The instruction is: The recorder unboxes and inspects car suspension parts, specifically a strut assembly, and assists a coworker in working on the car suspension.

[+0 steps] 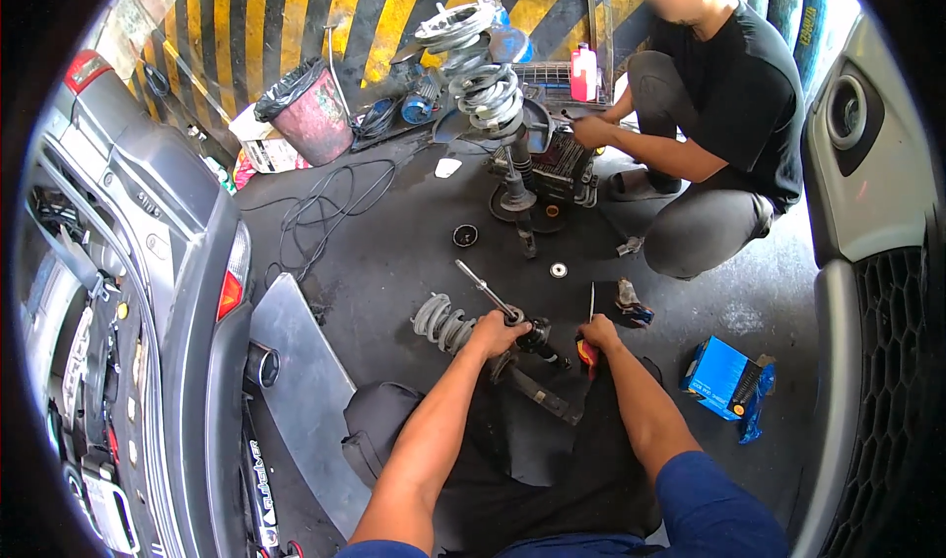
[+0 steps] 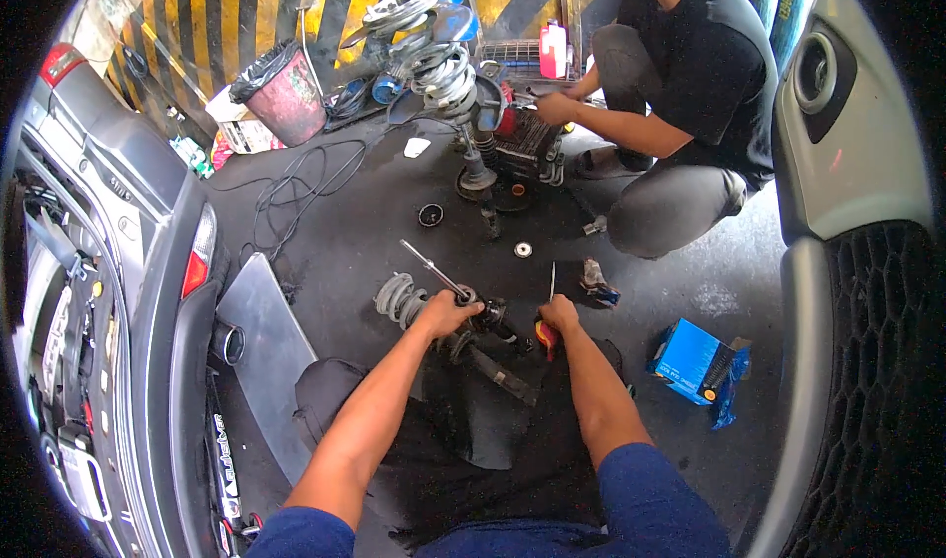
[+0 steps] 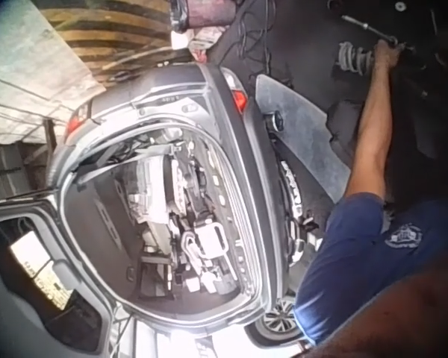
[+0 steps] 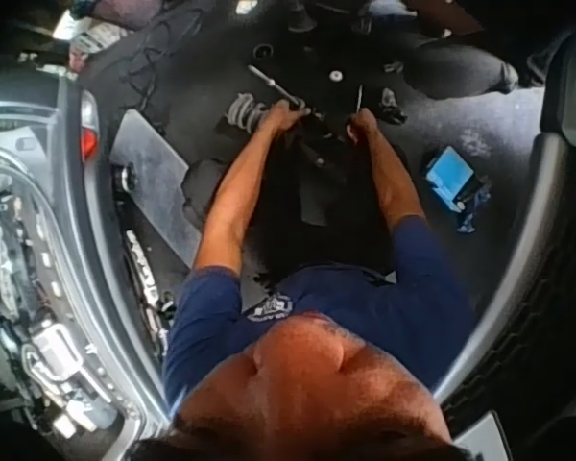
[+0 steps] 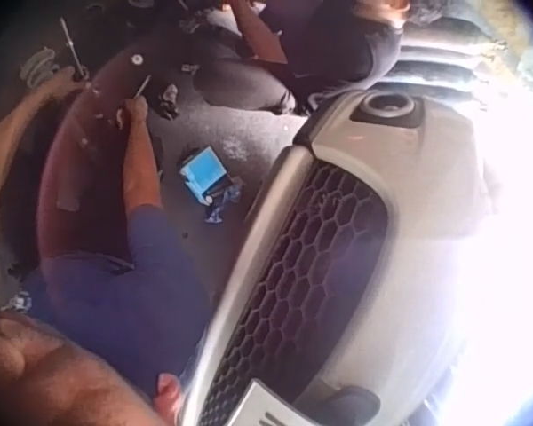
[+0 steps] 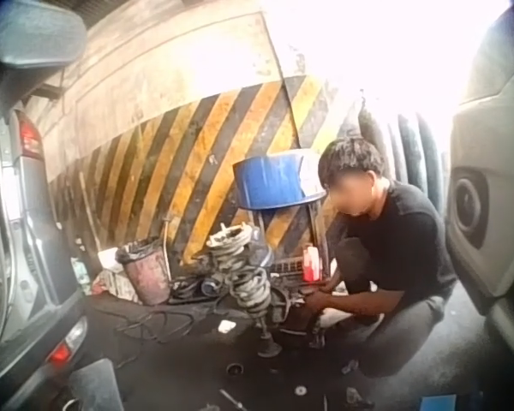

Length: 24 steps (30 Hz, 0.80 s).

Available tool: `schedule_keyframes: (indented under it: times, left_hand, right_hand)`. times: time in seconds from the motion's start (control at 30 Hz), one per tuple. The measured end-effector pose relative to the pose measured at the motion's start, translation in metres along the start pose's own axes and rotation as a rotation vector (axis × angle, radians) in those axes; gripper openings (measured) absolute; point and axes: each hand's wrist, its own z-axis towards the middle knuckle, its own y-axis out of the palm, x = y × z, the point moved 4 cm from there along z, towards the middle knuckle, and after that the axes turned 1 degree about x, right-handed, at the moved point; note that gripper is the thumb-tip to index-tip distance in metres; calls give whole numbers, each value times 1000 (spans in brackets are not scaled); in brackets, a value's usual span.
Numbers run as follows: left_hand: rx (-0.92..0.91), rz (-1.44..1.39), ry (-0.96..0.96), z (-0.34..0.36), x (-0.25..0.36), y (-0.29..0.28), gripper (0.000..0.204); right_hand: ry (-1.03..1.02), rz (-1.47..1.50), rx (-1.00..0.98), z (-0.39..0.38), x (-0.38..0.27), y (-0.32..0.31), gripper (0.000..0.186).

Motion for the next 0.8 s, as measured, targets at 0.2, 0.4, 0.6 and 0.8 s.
schedule_keyframes:
  times: [0.2,0.4,0.6,0.8]
  left_hand:
    - [16,-4,96,-14,13,10,52]
    - [45,50,116,-14,9,10,54]
    - [47,53,174,-12,10,13,44]
    - [-27,65,110,-4,9,16,44]
  right_hand:
    - [19,-82,-24,2,-18,1,32]
    - [-85,-229,31,-11,-34,-3,46]
    - [-194,-213,-181,-20,-31,8,55]
    - [-377,-92,-388,-25,-39,8,57]
